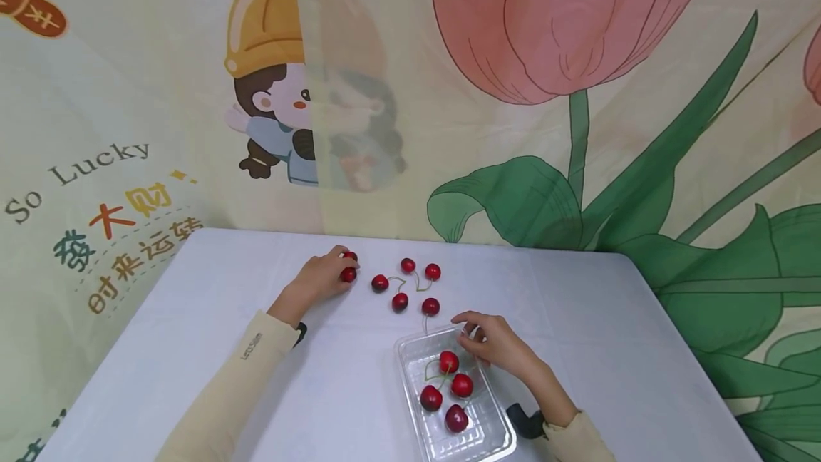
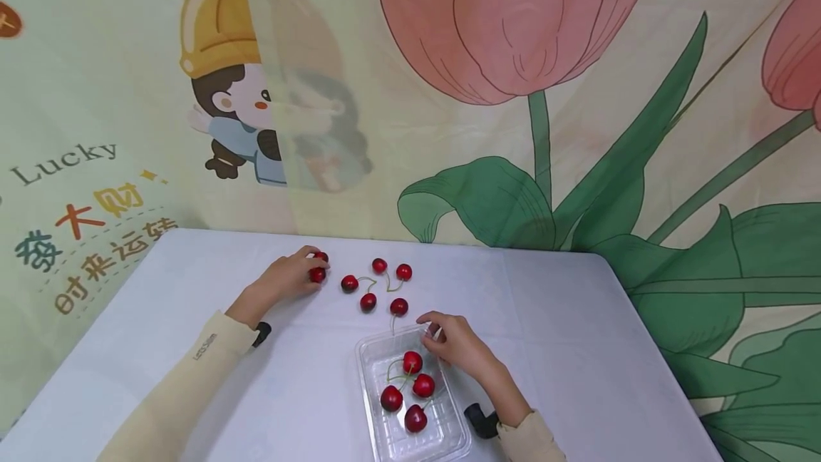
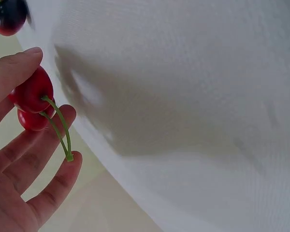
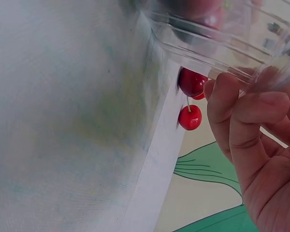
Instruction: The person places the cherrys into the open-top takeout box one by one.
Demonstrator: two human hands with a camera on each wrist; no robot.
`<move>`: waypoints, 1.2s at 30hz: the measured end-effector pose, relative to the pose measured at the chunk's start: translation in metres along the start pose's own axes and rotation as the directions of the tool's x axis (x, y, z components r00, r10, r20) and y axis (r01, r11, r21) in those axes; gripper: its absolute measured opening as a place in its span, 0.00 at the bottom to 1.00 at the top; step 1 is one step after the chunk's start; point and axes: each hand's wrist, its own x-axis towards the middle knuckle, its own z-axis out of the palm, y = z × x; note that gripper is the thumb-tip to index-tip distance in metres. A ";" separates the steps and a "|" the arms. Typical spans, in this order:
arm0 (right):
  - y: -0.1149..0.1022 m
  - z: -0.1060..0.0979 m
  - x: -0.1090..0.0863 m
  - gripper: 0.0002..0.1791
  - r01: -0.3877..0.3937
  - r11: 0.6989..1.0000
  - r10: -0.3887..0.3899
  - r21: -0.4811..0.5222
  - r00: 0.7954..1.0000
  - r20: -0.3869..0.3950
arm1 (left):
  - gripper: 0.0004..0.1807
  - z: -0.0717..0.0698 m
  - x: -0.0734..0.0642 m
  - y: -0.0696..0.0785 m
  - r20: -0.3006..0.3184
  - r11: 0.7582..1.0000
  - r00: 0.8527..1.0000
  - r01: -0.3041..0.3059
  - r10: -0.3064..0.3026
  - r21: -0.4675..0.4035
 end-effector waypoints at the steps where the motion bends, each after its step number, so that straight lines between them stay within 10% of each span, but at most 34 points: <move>1: 0.000 0.000 0.000 0.18 0.000 1.000 0.000 0.000 1.000 0.000 | 0.23 0.000 -0.001 0.001 -0.002 1.000 1.000 -0.003 0.003 0.001; 16: 0.000 -0.003 0.000 0.18 -0.014 1.000 0.014 0.006 1.000 0.007 | 0.20 -0.018 -0.020 0.039 -0.140 0.979 0.970 -0.189 0.199 0.078; 36: -0.002 -0.005 0.001 0.18 -0.021 1.000 0.021 0.016 1.000 0.011 | 0.23 -0.043 -0.063 0.117 -0.225 0.838 0.812 -0.491 0.539 0.237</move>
